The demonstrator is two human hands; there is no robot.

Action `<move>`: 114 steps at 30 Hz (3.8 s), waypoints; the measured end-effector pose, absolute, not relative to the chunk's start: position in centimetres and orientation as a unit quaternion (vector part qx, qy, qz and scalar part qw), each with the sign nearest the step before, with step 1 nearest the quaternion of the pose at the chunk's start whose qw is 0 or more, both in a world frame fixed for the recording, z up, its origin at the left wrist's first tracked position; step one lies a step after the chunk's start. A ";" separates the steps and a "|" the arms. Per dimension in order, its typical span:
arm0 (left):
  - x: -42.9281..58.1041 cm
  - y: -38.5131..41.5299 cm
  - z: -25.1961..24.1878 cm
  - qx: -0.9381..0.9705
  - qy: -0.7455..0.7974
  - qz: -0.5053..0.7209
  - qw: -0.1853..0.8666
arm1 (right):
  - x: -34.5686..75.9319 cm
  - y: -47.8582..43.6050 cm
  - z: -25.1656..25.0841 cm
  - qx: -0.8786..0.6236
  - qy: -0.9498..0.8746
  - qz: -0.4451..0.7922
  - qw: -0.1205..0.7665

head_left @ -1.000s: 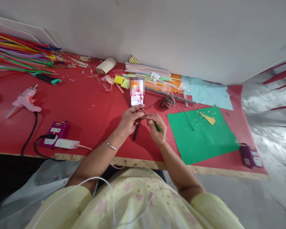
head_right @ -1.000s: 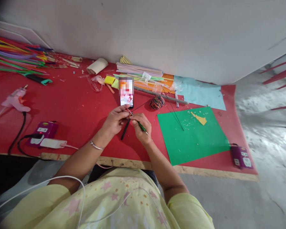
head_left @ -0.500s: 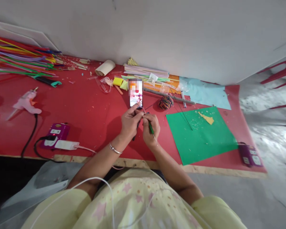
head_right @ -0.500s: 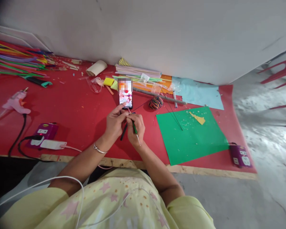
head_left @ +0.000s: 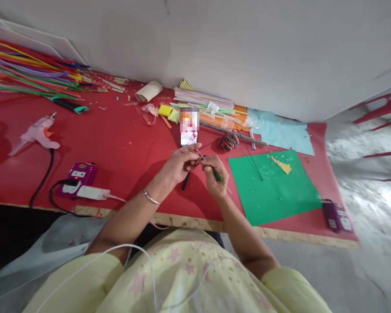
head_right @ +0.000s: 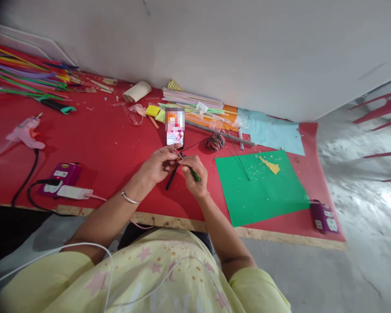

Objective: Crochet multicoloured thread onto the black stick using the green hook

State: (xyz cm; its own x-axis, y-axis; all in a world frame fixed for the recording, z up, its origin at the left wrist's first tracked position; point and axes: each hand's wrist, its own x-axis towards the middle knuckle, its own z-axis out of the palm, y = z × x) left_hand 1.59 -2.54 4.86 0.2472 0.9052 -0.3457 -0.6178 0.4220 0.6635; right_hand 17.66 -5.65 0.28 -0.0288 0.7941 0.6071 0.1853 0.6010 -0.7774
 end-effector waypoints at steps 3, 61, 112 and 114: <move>1.0 -2.5 5.1 0.211 0.362 0.473 0.775 | 18.7 -5.4 0.8 -0.348 -0.712 0.241 0.560; 0.6 -2.3 3.6 0.324 0.388 0.461 0.729 | 22.6 -5.4 4.3 -0.344 -0.809 0.213 0.426; 0.7 -2.3 3.1 0.334 0.399 0.474 0.710 | 22.3 -5.5 4.3 -0.297 -0.855 0.178 0.387; 0.8 -2.3 3.1 0.333 0.406 0.482 0.701 | 22.2 -5.5 4.4 -0.296 -0.867 0.151 0.372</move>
State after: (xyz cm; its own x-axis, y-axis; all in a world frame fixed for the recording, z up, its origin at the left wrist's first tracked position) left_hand 0.79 -2.29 3.06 0.2063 0.9463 -0.2489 -0.4049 0.3141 0.8587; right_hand 22.21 -5.55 4.44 -0.5482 0.6247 0.5561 0.3999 0.7797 -0.4818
